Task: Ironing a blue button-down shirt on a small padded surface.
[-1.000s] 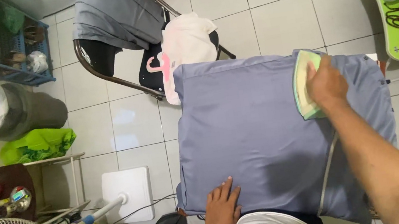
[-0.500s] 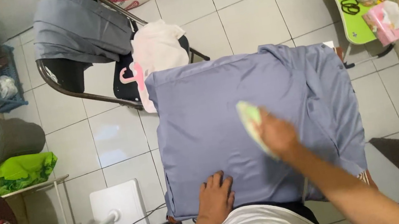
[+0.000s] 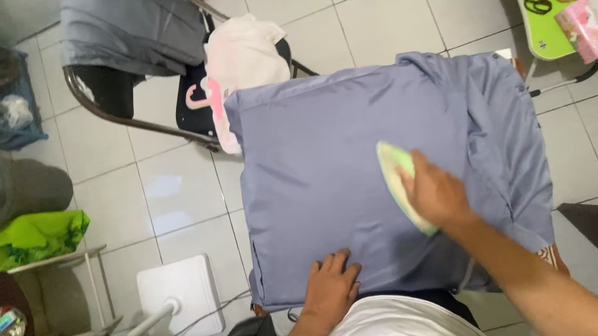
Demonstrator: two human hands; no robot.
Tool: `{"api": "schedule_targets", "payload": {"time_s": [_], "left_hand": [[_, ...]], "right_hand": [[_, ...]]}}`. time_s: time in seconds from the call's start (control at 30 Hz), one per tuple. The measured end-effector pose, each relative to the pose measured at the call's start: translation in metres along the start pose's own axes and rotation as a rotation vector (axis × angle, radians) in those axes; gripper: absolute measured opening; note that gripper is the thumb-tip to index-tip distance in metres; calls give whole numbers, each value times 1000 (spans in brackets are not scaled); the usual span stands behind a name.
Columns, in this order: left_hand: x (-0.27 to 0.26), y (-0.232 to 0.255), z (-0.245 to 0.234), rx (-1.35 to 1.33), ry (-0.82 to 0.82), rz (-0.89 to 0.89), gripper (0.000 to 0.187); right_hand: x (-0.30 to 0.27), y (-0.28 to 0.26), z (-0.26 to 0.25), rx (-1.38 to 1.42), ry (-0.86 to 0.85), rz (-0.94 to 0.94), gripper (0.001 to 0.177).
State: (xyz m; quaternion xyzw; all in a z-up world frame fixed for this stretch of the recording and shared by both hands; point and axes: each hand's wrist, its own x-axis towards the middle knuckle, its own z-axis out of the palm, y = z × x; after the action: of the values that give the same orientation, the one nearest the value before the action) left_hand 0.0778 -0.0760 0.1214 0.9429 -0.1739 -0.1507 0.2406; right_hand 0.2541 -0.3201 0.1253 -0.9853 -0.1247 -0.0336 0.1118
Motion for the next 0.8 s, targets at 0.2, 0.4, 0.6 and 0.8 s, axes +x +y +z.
{"api": "schedule_targets", "payload": {"time_s": [0.2, 0.4, 0.6, 0.8], "left_hand": [[-35, -2, -5, -77, 11, -42, 31], [-58, -6, -16, -206, 195, -251, 24], [-71, -22, -6, -200, 285, -385, 9], [-72, -36, 8, 96, 344, -440, 50]], "right_hand": [[32, -31, -14, 198, -194, 304, 45], [-58, -97, 36, -227, 279, -473, 59], [-64, -98, 17, 20, -115, -598, 49], [31, -59, -1, 70, -359, 20, 41]]}}
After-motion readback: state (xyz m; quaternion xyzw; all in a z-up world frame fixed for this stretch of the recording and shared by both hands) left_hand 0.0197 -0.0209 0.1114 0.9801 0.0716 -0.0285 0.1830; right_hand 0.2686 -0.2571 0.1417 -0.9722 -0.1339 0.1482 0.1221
